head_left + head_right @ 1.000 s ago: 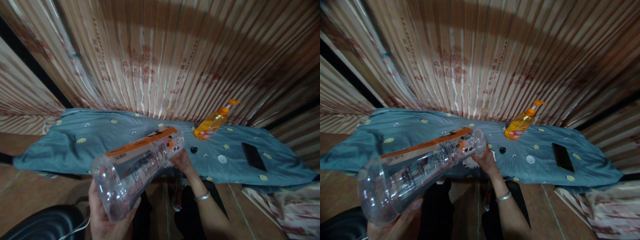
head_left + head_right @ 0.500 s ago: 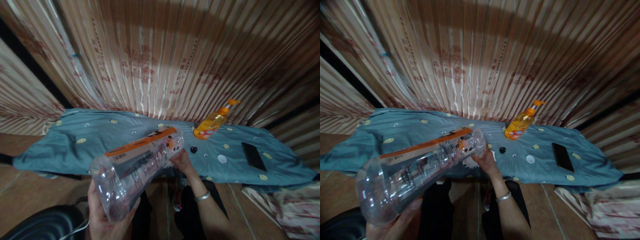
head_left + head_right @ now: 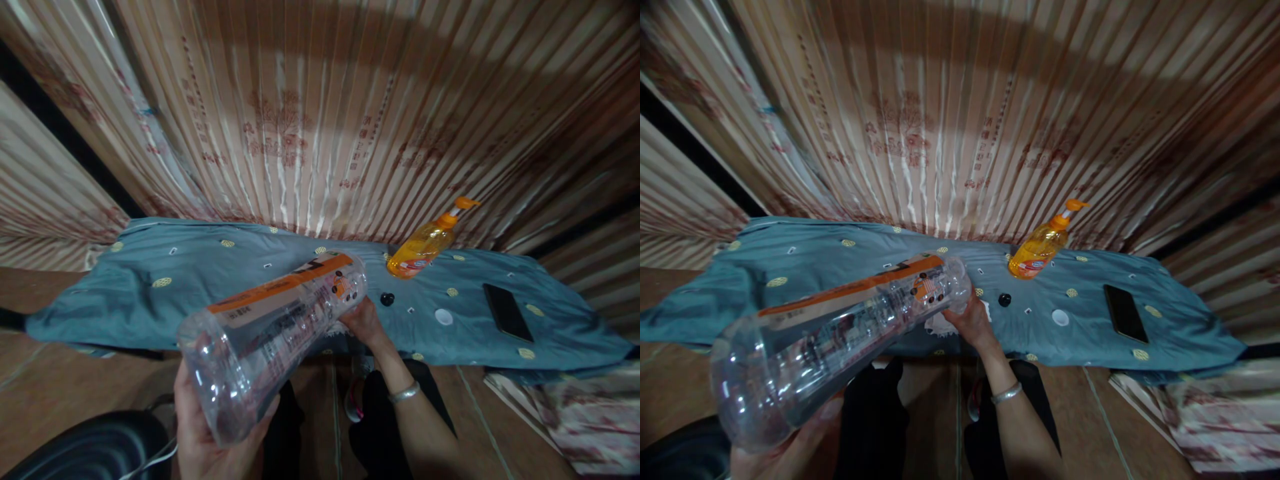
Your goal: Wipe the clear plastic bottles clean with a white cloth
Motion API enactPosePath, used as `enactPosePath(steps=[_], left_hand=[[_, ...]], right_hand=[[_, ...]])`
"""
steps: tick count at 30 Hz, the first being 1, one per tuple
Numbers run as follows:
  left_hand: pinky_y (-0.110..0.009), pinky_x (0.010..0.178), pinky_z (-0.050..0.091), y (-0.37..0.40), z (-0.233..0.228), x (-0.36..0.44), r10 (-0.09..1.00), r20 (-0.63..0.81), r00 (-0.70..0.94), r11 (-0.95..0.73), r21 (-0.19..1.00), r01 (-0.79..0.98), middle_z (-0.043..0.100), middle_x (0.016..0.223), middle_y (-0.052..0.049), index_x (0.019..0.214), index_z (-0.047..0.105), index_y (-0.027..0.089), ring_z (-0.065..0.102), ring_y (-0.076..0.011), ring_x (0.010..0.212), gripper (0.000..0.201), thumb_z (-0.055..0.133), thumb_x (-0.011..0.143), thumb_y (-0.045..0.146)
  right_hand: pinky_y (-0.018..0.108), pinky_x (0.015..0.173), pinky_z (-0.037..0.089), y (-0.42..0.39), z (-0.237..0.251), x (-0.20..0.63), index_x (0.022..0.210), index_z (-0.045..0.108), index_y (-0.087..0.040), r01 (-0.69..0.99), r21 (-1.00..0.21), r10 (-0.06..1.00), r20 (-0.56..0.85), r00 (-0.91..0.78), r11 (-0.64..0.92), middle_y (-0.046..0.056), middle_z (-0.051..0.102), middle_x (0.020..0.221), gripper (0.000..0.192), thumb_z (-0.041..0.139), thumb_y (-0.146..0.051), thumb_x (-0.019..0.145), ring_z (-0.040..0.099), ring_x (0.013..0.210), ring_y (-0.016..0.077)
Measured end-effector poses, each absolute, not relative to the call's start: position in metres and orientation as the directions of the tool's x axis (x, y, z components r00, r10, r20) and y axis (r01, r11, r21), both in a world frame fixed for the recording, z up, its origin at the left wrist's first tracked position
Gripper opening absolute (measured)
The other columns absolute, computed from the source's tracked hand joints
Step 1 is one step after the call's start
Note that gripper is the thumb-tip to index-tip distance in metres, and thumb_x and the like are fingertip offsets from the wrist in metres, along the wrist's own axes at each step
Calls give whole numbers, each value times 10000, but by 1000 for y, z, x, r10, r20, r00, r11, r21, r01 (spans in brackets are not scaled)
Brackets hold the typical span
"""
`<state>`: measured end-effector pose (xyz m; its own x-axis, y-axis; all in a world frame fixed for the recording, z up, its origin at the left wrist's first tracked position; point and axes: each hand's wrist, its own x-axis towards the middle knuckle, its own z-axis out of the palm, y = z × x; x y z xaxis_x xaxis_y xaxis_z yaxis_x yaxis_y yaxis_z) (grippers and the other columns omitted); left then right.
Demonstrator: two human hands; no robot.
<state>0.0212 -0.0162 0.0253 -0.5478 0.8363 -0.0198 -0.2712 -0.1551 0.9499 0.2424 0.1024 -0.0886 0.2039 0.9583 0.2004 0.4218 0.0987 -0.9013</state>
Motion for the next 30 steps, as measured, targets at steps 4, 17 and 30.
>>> enactPosePath(steps=[4,17,30], left_hand=[[-313,914,637,-15,22,19,850,-11,-527,-160,947,-278,722,1349,-108,1337,698,236,764,-281,1105,810,997,584,225],[-340,1009,601,-17,19,18,831,-36,-555,-137,954,-268,690,1414,-86,1381,663,285,672,-313,1305,872,1007,579,290],[-368,1000,616,-17,19,19,841,-66,-538,-113,950,-292,667,1453,-113,1462,607,267,653,-367,1330,996,1016,555,290]], right_hand=[[519,994,635,103,-88,243,963,672,-228,407,-907,963,197,183,108,149,815,1170,366,766,-432,674,793,1062,336],[481,934,665,102,-88,243,970,678,-228,424,-901,964,189,186,95,156,823,1144,352,778,-398,679,802,1033,338],[468,941,657,101,-88,242,1069,679,-208,415,-903,960,208,190,114,151,825,1140,450,790,-405,680,804,1031,335]])
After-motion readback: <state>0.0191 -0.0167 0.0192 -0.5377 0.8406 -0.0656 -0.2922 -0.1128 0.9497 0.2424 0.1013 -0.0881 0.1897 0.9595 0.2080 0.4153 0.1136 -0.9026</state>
